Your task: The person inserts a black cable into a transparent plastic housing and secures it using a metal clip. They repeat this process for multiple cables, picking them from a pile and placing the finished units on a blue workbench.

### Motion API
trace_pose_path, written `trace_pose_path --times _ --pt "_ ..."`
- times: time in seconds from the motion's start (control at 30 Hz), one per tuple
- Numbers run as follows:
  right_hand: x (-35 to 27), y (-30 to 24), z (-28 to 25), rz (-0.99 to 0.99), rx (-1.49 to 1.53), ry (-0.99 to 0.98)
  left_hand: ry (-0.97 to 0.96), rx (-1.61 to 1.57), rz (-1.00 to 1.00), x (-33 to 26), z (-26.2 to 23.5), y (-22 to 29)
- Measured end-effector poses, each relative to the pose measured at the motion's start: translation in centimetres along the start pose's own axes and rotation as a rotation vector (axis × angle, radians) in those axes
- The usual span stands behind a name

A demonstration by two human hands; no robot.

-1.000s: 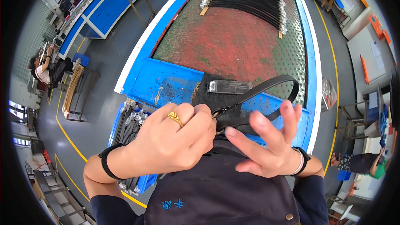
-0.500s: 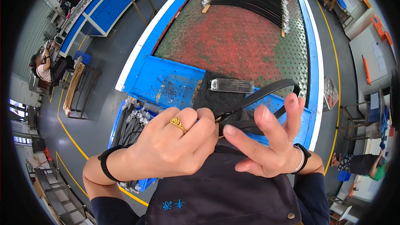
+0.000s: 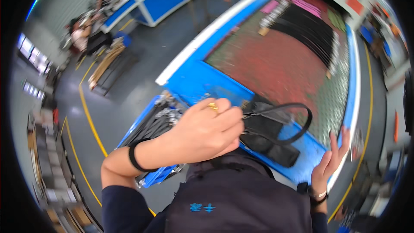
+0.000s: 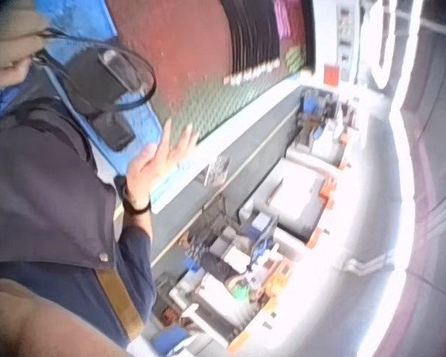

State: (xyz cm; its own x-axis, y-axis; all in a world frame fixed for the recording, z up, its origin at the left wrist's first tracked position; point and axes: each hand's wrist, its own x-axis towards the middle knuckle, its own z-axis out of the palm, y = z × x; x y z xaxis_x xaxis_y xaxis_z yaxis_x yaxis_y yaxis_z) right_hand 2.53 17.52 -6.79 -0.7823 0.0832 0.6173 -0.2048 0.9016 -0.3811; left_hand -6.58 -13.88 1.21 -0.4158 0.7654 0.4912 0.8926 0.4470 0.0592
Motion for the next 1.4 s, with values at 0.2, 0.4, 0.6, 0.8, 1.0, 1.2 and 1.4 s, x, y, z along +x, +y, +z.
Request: trace_pose_path --times 0.2,0.4,0.6,0.8,1.0,1.2,1.4 --pt "-12.5 6.3 8.9 0.049 -0.290 -0.633 0.041 0.043 -0.010 -1.8 0.3 -1.1" --pt "-11.3 4.1 8.3 0.047 -0.240 -0.568 0.079 0.002 0.033 -1.3 1.0 -1.0" --pt "-12.5 4.8 9.3 0.029 -0.254 -0.658 0.122 0.028 0.054 -1.2 0.7 -0.7" --pt "-11.4 5.9 8.4 -0.007 -0.183 -0.700 0.126 0.044 0.041 -2.2 0.4 -0.6" --pt "0.0 4.5 1.7 0.059 0.059 -0.414 0.067 0.063 0.092 -2.7 -0.9 -1.1" --pt "8.4 -2.4 -2.1 -0.056 0.399 -0.401 0.034 0.106 0.233 -1.2 -1.8 -0.7" --pt "11.9 -8.8 -2.3 -0.261 0.488 -0.578 0.046 0.151 0.286 -0.4 -2.8 0.1"
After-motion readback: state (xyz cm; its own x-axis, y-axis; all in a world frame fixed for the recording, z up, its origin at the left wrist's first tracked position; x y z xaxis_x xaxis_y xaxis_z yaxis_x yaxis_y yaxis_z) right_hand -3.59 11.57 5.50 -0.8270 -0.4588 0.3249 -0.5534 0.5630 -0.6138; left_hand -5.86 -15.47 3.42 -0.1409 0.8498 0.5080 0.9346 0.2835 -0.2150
